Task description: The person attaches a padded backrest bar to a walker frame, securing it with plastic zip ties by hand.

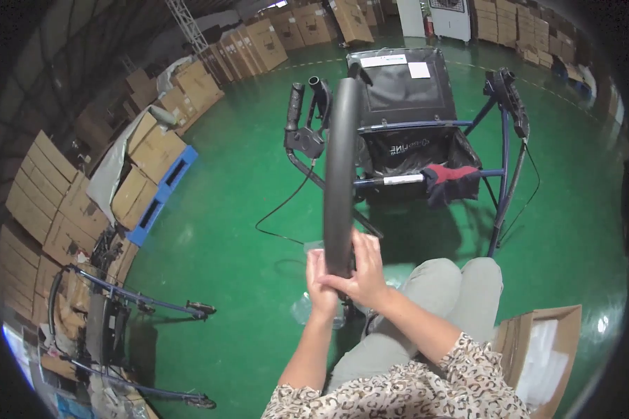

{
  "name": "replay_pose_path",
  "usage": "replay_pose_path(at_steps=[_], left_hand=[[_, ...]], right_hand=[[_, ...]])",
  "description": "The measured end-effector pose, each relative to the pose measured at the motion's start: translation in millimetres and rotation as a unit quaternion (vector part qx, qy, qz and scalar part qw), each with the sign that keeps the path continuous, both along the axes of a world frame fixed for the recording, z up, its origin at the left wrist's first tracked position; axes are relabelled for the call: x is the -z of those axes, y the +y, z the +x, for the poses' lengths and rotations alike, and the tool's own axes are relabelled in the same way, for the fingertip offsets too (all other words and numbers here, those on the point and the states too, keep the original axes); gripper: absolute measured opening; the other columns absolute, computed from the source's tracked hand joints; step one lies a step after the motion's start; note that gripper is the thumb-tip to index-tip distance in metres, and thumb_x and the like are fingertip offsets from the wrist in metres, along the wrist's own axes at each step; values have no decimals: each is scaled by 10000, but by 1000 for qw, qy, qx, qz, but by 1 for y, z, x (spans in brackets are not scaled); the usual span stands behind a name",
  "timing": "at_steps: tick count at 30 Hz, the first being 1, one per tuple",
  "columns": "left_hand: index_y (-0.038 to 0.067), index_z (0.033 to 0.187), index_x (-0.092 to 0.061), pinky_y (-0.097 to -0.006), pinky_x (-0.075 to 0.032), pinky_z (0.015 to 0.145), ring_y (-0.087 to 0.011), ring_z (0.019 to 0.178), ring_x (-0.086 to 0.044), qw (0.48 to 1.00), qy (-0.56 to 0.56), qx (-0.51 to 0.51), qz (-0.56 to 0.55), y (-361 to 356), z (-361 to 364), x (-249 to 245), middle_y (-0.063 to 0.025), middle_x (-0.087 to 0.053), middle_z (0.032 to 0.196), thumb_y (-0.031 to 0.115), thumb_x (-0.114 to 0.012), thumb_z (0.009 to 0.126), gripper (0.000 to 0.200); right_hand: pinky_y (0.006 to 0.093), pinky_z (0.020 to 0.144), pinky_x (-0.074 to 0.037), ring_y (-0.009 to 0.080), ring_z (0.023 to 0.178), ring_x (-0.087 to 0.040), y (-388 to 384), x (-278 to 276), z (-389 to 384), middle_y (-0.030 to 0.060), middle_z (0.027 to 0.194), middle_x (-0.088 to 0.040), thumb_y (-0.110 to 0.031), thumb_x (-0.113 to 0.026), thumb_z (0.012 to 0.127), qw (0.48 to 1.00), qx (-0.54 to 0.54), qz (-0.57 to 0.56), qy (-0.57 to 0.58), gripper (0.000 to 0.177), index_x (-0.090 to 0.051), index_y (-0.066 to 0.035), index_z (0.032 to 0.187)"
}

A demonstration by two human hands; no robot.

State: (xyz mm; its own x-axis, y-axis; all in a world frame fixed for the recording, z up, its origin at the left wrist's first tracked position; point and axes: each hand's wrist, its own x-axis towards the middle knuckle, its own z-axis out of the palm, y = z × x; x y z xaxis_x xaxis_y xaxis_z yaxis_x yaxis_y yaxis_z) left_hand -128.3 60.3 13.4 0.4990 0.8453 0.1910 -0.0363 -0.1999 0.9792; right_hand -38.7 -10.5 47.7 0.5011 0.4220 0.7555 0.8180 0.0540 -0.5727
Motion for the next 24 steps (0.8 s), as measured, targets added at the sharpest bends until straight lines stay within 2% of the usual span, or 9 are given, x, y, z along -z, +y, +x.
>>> replay_pose_path(at_steps=[1,3,4,10,13,17,20,22,24], left_hand=[[21,1285,-400,-357,-229,1071,-228,1232,-323,999,19,-14,41,1,-3,0,-130,-372,1311,142,-420,985,324],[82,1073,-383,-337,-346,593,-252,749,-462,984,-107,19,-138,-5,-4,-25,-152,-439,891,283,-421,969,229],[98,1020,-379,-332,-375,473,-259,628,-497,973,-136,27,-182,-8,-7,-30,-157,-456,786,319,-422,966,232],[125,955,-366,-322,-434,324,-275,415,-539,952,-178,68,-239,1,-25,-21,-204,-512,569,373,-389,985,251],[124,967,-362,-323,-437,328,-270,426,-523,940,-189,87,-272,-1,-21,-19,-198,-502,575,396,-400,978,275],[123,964,-350,-348,-453,331,-286,394,-509,935,-180,107,-288,-2,-19,-23,-215,-506,555,413,-401,967,294],[146,961,-348,-374,-471,327,-304,434,-537,930,-192,135,-284,-1,-16,-26,-209,-476,571,395,-363,988,251],[156,992,-327,-371,-481,330,-299,438,-556,923,-216,141,-287,-3,-12,-28,-204,-498,596,371,-411,986,230],[157,995,-323,-353,-483,327,-281,418,-563,931,-215,144,-258,-7,-6,-31,-194,-513,580,368,-405,991,227]], right_hand=[[401,864,-363,288,940,-486,-3,-6,12,124,1073,-524,-669,-612,731,1000,-6,-1,-27,925,-421,15,1324],[370,845,-364,257,913,-489,-13,-28,50,108,1033,-522,-435,-654,742,997,44,57,19,633,-506,-36,1210],[363,841,-365,249,907,-490,-24,-24,73,104,1023,-521,-377,-665,744,995,56,71,33,563,-527,-49,1181],[390,1039,-287,316,1163,-404,-60,39,213,170,1211,-421,-624,-737,638,882,368,-1,294,936,-332,-357,1438],[397,1079,-259,369,1236,-297,-55,42,229,278,1282,-292,-572,-797,608,880,314,-33,355,1062,-235,-345,1480],[387,935,-388,337,1098,-513,-56,45,237,188,1177,-559,-491,-770,647,895,282,-130,320,743,-478,-240,1283],[443,885,-422,394,1032,-586,-60,40,228,142,1127,-651,-344,-641,812,915,302,-151,221,432,-564,-184,1206],[402,958,-395,352,1110,-560,-62,23,202,197,1178,-619,-376,-611,857,927,295,-107,208,505,-573,-22,1214],[312,873,-396,192,967,-516,-64,-12,140,68,1029,-586,-249,-595,872,962,165,6,216,340,-625,-51,1147]])
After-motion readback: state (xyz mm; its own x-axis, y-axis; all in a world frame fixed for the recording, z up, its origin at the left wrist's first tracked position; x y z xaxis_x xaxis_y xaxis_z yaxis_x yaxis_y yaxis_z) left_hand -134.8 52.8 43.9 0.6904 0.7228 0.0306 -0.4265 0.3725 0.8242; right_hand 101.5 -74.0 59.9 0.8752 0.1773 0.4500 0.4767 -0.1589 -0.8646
